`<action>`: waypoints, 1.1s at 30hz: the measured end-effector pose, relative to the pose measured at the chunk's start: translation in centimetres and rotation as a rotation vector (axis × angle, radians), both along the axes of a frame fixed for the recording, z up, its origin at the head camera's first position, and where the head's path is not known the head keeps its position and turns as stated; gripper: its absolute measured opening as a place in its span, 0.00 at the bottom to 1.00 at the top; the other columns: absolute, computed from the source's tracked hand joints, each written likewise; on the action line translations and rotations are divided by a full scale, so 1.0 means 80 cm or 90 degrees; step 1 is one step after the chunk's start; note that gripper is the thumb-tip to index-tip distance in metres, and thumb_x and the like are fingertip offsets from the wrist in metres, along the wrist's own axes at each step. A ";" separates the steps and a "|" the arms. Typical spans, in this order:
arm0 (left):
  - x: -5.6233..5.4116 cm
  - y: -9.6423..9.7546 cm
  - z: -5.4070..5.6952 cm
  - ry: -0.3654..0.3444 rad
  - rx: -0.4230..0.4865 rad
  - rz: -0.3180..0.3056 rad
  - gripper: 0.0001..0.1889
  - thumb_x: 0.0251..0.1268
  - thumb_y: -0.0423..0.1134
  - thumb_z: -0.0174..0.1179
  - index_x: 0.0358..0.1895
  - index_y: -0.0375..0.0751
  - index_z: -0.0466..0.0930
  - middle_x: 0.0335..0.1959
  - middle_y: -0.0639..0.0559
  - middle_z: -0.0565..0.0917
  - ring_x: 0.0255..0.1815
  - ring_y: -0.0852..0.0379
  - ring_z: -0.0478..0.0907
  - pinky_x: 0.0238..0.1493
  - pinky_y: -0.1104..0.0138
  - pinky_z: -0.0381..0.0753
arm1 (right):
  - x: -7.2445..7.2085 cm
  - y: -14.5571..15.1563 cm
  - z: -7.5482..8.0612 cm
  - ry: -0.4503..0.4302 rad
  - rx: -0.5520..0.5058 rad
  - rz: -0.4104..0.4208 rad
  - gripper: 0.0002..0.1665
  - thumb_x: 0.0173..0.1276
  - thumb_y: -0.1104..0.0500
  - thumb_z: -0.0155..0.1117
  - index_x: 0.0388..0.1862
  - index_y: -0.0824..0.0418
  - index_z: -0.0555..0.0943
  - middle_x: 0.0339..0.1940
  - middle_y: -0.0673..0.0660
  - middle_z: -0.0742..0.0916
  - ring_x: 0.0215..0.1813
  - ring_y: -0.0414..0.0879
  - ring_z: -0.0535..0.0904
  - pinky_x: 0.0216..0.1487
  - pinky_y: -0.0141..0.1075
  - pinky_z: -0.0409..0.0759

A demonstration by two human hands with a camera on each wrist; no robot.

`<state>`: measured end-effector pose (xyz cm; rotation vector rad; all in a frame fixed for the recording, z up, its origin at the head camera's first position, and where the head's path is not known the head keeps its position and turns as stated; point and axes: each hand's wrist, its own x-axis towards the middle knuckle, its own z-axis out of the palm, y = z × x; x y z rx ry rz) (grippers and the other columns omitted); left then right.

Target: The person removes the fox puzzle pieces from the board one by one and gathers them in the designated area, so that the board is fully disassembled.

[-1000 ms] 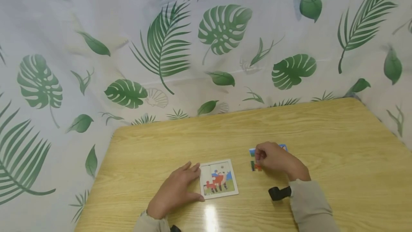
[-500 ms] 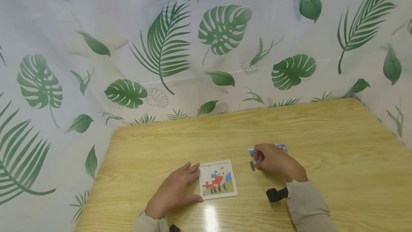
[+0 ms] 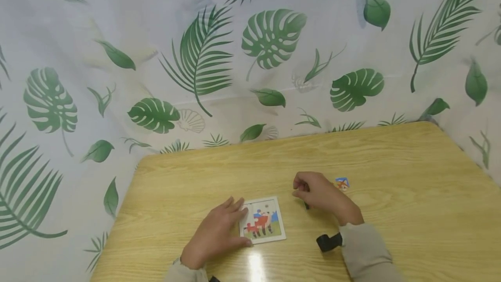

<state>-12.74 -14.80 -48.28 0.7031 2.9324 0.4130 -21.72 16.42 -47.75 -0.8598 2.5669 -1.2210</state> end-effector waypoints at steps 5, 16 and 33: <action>0.001 -0.002 0.003 -0.011 -0.015 0.001 0.43 0.51 0.66 0.75 0.70 0.47 0.79 0.77 0.48 0.70 0.77 0.42 0.66 0.71 0.45 0.70 | 0.007 -0.016 0.008 0.006 -0.004 0.021 0.04 0.73 0.68 0.66 0.39 0.61 0.79 0.29 0.49 0.80 0.27 0.39 0.74 0.28 0.34 0.78; 0.003 -0.004 0.007 -0.026 -0.014 0.008 0.43 0.51 0.65 0.76 0.69 0.48 0.80 0.77 0.49 0.70 0.76 0.42 0.67 0.68 0.44 0.73 | 0.031 -0.077 0.014 0.090 0.035 0.093 0.03 0.72 0.66 0.69 0.41 0.63 0.83 0.35 0.47 0.82 0.34 0.37 0.75 0.34 0.33 0.79; 0.002 -0.004 0.002 -0.017 -0.023 -0.005 0.43 0.52 0.65 0.74 0.71 0.47 0.79 0.77 0.49 0.69 0.77 0.42 0.66 0.68 0.44 0.73 | 0.056 -0.119 -0.009 0.117 0.107 0.102 0.07 0.69 0.66 0.70 0.45 0.62 0.85 0.40 0.49 0.81 0.35 0.36 0.74 0.37 0.35 0.80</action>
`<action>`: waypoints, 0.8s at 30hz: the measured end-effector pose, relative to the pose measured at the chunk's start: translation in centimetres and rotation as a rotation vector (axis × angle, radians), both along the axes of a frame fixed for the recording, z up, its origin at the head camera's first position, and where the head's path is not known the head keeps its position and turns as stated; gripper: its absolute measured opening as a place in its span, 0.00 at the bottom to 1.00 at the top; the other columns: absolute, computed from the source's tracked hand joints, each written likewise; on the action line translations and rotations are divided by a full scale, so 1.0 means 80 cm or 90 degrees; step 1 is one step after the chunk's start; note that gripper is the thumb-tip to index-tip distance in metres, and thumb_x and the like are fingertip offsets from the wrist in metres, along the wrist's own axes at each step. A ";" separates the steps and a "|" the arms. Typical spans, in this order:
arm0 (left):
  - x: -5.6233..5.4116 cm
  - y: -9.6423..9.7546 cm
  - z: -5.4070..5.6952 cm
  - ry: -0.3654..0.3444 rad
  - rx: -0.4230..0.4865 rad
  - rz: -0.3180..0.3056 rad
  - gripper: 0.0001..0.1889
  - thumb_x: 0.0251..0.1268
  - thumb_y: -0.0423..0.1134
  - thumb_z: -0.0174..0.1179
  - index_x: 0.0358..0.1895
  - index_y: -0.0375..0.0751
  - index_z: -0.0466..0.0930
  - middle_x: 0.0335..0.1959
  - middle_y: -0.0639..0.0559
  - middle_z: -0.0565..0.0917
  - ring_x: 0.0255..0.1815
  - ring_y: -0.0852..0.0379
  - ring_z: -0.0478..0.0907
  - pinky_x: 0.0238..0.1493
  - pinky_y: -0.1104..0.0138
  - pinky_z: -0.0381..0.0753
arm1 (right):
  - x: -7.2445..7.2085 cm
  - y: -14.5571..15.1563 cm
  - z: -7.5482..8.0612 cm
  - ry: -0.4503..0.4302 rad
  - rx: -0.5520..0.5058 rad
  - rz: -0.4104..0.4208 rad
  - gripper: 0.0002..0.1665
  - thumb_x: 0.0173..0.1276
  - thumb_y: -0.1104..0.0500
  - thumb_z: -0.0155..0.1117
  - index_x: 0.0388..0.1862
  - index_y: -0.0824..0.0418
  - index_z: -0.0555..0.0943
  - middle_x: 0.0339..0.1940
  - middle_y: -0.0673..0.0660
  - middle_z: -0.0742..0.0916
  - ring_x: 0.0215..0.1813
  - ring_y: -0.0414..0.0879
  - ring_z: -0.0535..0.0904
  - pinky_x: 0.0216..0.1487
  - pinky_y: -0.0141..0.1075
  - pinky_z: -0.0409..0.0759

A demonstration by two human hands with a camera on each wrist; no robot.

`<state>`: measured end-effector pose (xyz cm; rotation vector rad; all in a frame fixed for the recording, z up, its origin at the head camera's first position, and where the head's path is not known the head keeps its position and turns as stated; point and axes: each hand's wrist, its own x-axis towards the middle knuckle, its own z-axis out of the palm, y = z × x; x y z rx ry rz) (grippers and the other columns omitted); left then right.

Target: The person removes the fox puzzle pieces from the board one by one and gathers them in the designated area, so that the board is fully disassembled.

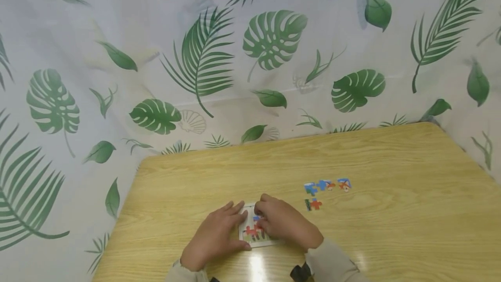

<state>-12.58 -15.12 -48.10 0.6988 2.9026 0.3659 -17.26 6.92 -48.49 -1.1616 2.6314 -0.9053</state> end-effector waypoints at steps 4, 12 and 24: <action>0.000 -0.001 -0.002 0.011 -0.003 -0.003 0.43 0.52 0.66 0.74 0.70 0.47 0.79 0.77 0.49 0.69 0.76 0.41 0.67 0.67 0.43 0.73 | 0.002 -0.002 -0.002 0.010 0.009 -0.001 0.10 0.68 0.66 0.71 0.47 0.61 0.83 0.41 0.49 0.80 0.34 0.36 0.73 0.36 0.34 0.79; 0.000 0.001 -0.002 0.011 0.005 -0.001 0.44 0.50 0.64 0.76 0.70 0.46 0.79 0.76 0.48 0.70 0.76 0.40 0.67 0.66 0.43 0.74 | 0.005 -0.004 -0.006 -0.005 -0.003 -0.008 0.12 0.69 0.66 0.70 0.49 0.65 0.78 0.39 0.51 0.78 0.32 0.37 0.71 0.34 0.33 0.76; -0.001 0.000 -0.002 0.012 0.010 -0.001 0.44 0.50 0.64 0.76 0.70 0.46 0.79 0.76 0.47 0.70 0.75 0.40 0.68 0.66 0.42 0.75 | 0.003 -0.004 -0.007 -0.047 -0.005 -0.012 0.11 0.70 0.70 0.67 0.48 0.63 0.77 0.40 0.50 0.76 0.36 0.38 0.71 0.37 0.35 0.77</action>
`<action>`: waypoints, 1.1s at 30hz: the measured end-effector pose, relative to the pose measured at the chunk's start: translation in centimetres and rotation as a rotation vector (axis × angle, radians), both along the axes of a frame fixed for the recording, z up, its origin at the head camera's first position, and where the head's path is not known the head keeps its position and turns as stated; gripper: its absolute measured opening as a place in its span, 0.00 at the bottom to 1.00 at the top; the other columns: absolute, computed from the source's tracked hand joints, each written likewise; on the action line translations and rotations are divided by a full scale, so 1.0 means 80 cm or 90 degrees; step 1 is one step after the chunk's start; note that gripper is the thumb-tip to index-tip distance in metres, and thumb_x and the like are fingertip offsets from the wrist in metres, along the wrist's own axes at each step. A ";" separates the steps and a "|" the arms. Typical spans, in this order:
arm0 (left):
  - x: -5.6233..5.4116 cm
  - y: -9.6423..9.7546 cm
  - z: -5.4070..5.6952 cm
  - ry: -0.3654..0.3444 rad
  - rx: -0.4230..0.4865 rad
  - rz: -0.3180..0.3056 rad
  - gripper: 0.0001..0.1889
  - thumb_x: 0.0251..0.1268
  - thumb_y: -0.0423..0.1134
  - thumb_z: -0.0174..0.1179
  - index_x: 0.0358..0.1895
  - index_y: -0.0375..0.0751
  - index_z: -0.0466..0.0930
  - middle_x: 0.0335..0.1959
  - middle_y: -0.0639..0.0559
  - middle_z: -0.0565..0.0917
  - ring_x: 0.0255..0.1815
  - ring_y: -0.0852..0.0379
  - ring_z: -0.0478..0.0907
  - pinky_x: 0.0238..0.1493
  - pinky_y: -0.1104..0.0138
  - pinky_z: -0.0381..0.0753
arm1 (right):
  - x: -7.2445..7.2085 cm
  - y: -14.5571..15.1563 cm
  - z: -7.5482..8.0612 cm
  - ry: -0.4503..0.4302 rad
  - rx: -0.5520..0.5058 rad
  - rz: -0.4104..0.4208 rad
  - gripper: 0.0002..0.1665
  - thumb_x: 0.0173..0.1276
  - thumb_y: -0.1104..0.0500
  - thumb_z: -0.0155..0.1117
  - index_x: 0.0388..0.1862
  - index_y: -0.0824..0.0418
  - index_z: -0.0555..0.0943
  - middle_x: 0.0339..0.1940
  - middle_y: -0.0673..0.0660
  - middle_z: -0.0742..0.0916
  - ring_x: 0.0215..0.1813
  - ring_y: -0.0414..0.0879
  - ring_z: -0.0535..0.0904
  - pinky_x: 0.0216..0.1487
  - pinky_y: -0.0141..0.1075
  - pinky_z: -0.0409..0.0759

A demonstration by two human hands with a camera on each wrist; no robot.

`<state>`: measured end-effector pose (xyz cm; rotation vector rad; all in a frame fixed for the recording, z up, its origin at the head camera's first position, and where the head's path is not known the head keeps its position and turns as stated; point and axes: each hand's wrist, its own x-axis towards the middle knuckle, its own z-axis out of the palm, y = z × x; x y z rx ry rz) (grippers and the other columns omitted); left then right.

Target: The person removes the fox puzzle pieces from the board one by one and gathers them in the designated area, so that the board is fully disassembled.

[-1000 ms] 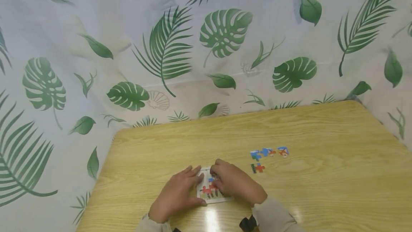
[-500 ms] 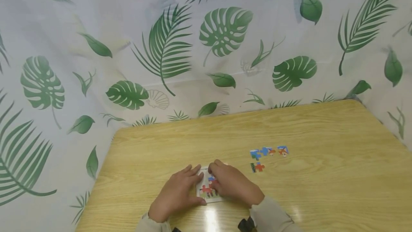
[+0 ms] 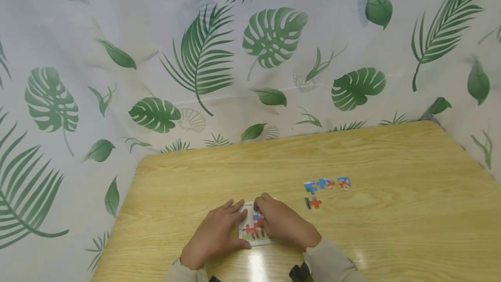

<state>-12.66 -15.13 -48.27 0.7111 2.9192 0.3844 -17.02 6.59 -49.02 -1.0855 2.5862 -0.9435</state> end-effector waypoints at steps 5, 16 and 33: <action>0.001 0.000 0.001 -0.011 0.003 0.003 0.44 0.49 0.64 0.76 0.70 0.45 0.79 0.77 0.47 0.70 0.76 0.40 0.67 0.67 0.42 0.73 | 0.000 0.001 -0.001 0.000 -0.012 0.000 0.12 0.69 0.69 0.69 0.46 0.62 0.77 0.39 0.50 0.75 0.35 0.38 0.70 0.36 0.34 0.76; 0.001 -0.001 0.002 -0.012 0.006 -0.002 0.43 0.51 0.64 0.75 0.70 0.46 0.79 0.77 0.48 0.70 0.76 0.40 0.66 0.67 0.42 0.73 | -0.007 0.006 0.003 -0.102 -0.059 0.005 0.18 0.68 0.72 0.69 0.49 0.60 0.72 0.31 0.50 0.76 0.31 0.40 0.70 0.31 0.34 0.72; 0.000 -0.005 0.001 -0.032 0.032 0.007 0.43 0.51 0.62 0.77 0.70 0.46 0.79 0.77 0.48 0.70 0.77 0.41 0.65 0.69 0.42 0.70 | -0.023 0.029 0.005 -0.106 -0.117 0.021 0.08 0.73 0.70 0.62 0.43 0.57 0.82 0.29 0.46 0.79 0.29 0.37 0.71 0.32 0.33 0.73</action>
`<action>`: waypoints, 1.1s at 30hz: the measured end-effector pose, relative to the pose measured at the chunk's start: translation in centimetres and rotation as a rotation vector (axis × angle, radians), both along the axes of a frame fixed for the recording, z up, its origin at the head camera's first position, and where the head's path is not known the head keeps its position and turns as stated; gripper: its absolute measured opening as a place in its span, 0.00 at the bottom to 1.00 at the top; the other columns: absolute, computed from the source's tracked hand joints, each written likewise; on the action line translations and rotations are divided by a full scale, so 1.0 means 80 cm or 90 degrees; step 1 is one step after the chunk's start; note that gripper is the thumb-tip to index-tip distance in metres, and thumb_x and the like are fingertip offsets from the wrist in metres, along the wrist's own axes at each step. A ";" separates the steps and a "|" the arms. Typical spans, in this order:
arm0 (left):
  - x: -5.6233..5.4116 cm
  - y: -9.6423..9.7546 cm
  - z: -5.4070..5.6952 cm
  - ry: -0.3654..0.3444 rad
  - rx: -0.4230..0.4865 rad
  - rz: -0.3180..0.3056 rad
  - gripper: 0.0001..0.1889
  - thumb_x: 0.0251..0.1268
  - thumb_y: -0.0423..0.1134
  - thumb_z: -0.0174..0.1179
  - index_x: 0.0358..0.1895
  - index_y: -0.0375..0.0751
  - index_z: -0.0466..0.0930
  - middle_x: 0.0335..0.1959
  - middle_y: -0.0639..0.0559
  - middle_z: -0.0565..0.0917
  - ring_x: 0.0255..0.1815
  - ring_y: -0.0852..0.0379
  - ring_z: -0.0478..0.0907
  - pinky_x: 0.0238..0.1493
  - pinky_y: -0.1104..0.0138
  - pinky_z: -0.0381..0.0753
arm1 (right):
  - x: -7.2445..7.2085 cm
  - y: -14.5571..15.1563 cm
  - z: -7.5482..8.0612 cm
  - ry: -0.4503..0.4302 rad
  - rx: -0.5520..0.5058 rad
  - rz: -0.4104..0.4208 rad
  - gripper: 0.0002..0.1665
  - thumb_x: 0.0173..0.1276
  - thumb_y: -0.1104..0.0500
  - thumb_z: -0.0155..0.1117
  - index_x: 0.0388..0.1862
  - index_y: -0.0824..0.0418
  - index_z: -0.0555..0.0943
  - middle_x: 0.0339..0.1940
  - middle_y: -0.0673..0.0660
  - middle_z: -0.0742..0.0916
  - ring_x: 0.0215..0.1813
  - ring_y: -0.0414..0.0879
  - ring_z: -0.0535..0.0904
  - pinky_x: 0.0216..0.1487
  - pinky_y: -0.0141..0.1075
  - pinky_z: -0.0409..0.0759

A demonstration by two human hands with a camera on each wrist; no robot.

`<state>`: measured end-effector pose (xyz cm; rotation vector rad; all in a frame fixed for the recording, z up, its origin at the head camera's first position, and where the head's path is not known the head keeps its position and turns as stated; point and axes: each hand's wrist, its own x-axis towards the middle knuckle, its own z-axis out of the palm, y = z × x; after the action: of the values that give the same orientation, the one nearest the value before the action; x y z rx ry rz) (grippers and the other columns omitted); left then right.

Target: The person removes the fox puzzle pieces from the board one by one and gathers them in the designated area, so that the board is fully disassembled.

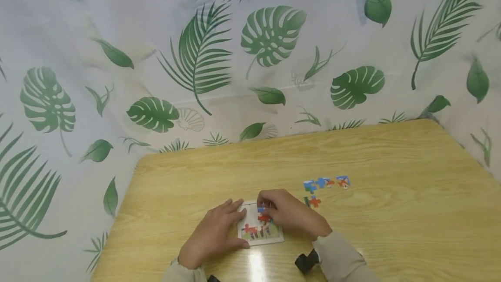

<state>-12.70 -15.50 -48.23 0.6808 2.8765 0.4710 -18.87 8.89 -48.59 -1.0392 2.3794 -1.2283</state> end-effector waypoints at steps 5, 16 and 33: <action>0.000 -0.003 0.005 -0.031 0.030 -0.003 0.42 0.51 0.57 0.79 0.69 0.43 0.79 0.78 0.46 0.68 0.78 0.40 0.63 0.69 0.39 0.70 | -0.007 0.015 0.005 0.018 -0.008 0.002 0.09 0.75 0.71 0.60 0.44 0.58 0.83 0.29 0.47 0.79 0.28 0.38 0.70 0.32 0.33 0.72; 0.001 0.003 0.002 -0.059 0.063 0.018 0.43 0.54 0.61 0.77 0.74 0.50 0.75 0.81 0.42 0.61 0.80 0.38 0.58 0.73 0.37 0.62 | -0.021 0.054 0.019 -0.010 -0.014 -0.017 0.07 0.76 0.72 0.59 0.48 0.65 0.81 0.33 0.52 0.82 0.32 0.40 0.75 0.34 0.34 0.78; 0.004 0.008 0.000 -0.049 0.040 0.007 0.39 0.49 0.59 0.80 0.67 0.52 0.82 0.80 0.46 0.65 0.80 0.37 0.57 0.73 0.35 0.59 | -0.031 0.134 0.032 0.005 -0.057 -0.089 0.06 0.71 0.74 0.64 0.42 0.65 0.79 0.32 0.54 0.80 0.29 0.42 0.74 0.29 0.31 0.75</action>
<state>-12.38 -14.87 -48.25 0.6428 2.8053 0.5771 -21.38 19.59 -46.01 -0.9167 2.4600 -1.3925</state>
